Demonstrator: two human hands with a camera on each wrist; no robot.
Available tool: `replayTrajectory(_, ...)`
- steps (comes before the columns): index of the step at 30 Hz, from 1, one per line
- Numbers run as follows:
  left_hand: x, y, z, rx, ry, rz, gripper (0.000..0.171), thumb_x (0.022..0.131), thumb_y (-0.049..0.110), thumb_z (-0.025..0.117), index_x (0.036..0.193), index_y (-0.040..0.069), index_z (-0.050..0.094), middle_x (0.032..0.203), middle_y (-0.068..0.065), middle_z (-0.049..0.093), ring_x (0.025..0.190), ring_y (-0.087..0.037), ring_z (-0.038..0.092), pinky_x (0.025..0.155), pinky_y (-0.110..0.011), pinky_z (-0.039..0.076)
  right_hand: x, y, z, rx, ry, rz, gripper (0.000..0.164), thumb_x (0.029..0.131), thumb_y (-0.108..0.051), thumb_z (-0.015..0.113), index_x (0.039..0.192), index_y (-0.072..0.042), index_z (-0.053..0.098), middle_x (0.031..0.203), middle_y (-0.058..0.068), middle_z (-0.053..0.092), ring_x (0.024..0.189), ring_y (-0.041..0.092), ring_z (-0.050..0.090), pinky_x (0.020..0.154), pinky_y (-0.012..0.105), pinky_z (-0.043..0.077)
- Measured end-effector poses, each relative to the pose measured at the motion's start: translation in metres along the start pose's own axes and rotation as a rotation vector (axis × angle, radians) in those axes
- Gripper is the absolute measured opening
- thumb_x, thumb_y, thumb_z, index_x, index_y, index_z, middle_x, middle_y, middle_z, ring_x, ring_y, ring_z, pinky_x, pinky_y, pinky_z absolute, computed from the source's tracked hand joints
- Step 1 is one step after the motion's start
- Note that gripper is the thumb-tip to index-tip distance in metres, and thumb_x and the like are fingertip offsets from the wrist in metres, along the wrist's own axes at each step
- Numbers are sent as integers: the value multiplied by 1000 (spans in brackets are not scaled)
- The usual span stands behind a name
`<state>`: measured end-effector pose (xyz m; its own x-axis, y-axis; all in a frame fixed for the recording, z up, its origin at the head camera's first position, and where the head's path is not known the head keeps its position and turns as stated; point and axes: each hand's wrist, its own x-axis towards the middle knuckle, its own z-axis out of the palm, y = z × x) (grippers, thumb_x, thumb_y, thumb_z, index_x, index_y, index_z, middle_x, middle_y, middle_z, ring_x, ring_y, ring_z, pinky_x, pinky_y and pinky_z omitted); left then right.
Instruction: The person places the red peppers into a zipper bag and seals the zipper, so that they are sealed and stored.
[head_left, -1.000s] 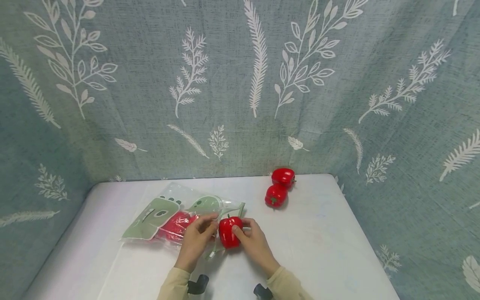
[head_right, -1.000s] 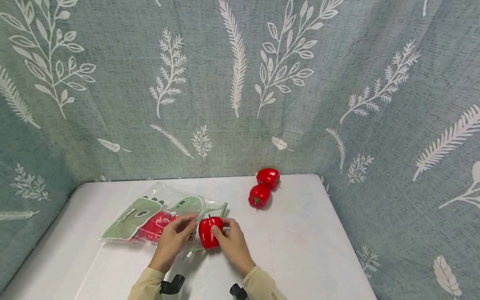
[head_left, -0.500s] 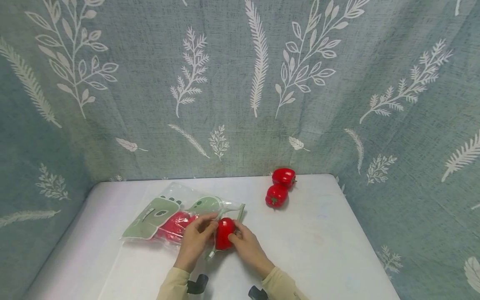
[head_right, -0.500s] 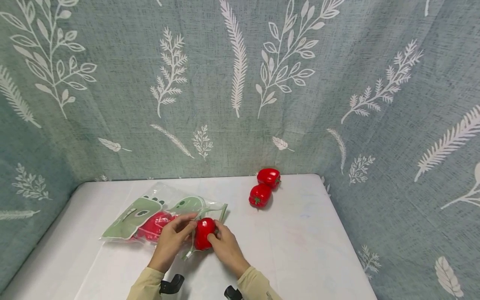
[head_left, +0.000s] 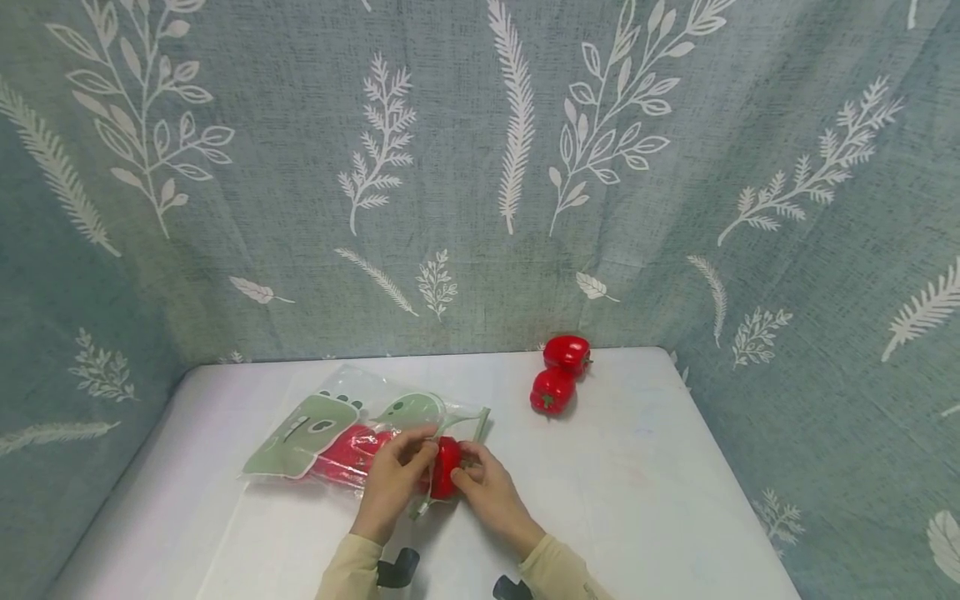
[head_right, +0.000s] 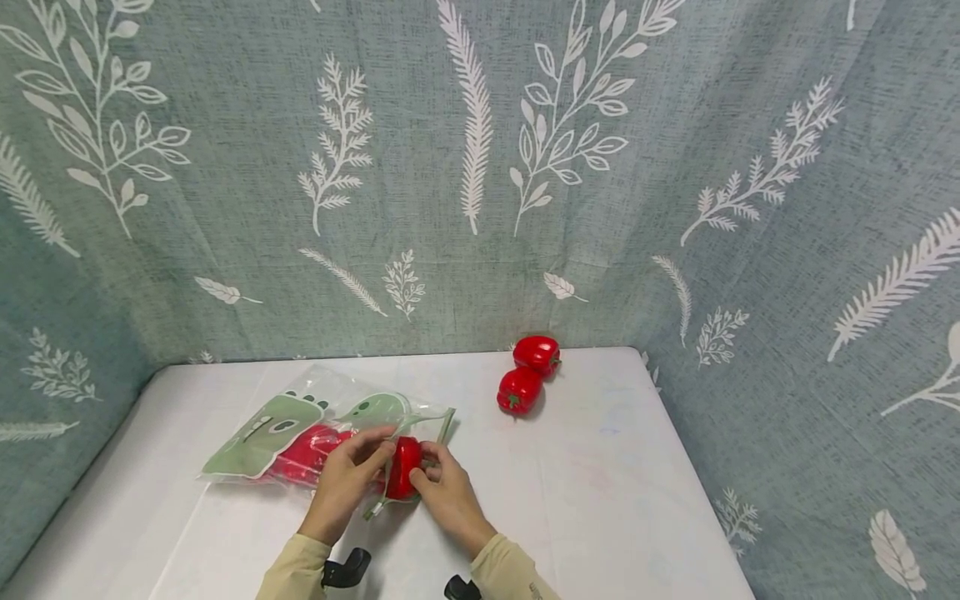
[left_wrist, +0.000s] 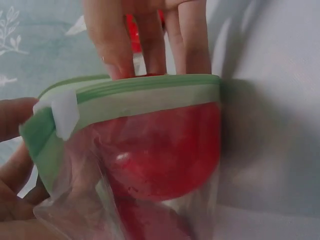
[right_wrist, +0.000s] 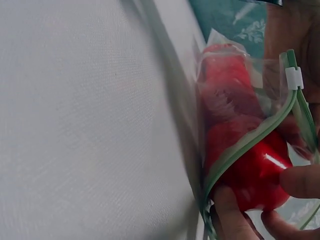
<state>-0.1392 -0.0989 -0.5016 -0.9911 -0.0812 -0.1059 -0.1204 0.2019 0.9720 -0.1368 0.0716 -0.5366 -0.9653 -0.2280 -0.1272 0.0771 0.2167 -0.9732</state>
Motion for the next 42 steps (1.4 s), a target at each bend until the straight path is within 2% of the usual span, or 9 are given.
replayTrajectory(8,-1,2,0,-13,-7,22,32,97,20,70,128,14,69,114,-7,70,105,-25,65,86,-38,58,1,0,3,27,9,-58,46,99,-24,66,140,-8,54,135,13,61,114,28,66,91,38,57)
replayTrajectory(12,-2,3,0,-8,-9,26,32,97,19,70,128,13,69,113,-7,70,103,-23,65,85,-37,58,2,-1,6,30,15,-71,43,98,-21,67,138,-8,57,129,11,64,109,25,68,87,34,58)
replayTrajectory(17,-2,4,0,4,-7,53,32,97,19,70,127,11,69,113,-8,71,104,-23,65,86,-34,57,3,1,8,-4,-7,-95,38,100,-16,61,138,-9,58,128,10,65,109,26,68,89,36,57)
replayTrajectory(20,-2,4,1,9,-11,70,33,97,20,70,127,8,69,117,-12,70,106,-24,65,90,-37,55,4,2,10,-14,-29,-119,39,101,-9,56,139,-9,57,129,11,65,111,27,68,89,34,57)
replayTrajectory(24,-1,4,0,21,-13,59,31,98,18,69,127,10,69,121,-14,69,108,-24,65,96,-42,54,5,3,12,3,-52,-137,42,99,0,52,140,-7,56,130,14,65,110,28,69,87,33,57)
replayTrajectory(28,-1,4,1,24,-6,50,29,98,17,68,127,12,70,120,-14,69,108,-24,64,96,-43,53,5,0,14,8,-68,-120,44,99,1,52,142,-9,56,131,13,64,110,27,69,88,32,57)
replayTrajectory(35,-3,5,1,-1,-12,61,32,98,17,67,129,9,67,121,-15,68,110,-25,64,96,-43,53,2,-1,17,20,-81,-105,44,100,3,51,142,-6,53,132,16,62,113,29,67,89,35,57)
replayTrajectory(37,-3,5,0,2,-10,59,32,98,17,67,129,9,67,120,-13,68,109,-24,64,94,-41,54,2,-1,18,22,-81,-97,43,99,2,52,142,-6,53,132,16,62,113,29,67,90,35,57)
replayTrajectory(42,-1,3,1,-3,-8,39,33,98,17,68,130,9,67,113,-10,69,95,-22,63,73,-32,55,3,1,21,41,-84,-69,41,97,0,54,138,-8,56,128,11,62,112,26,68,91,35,56)
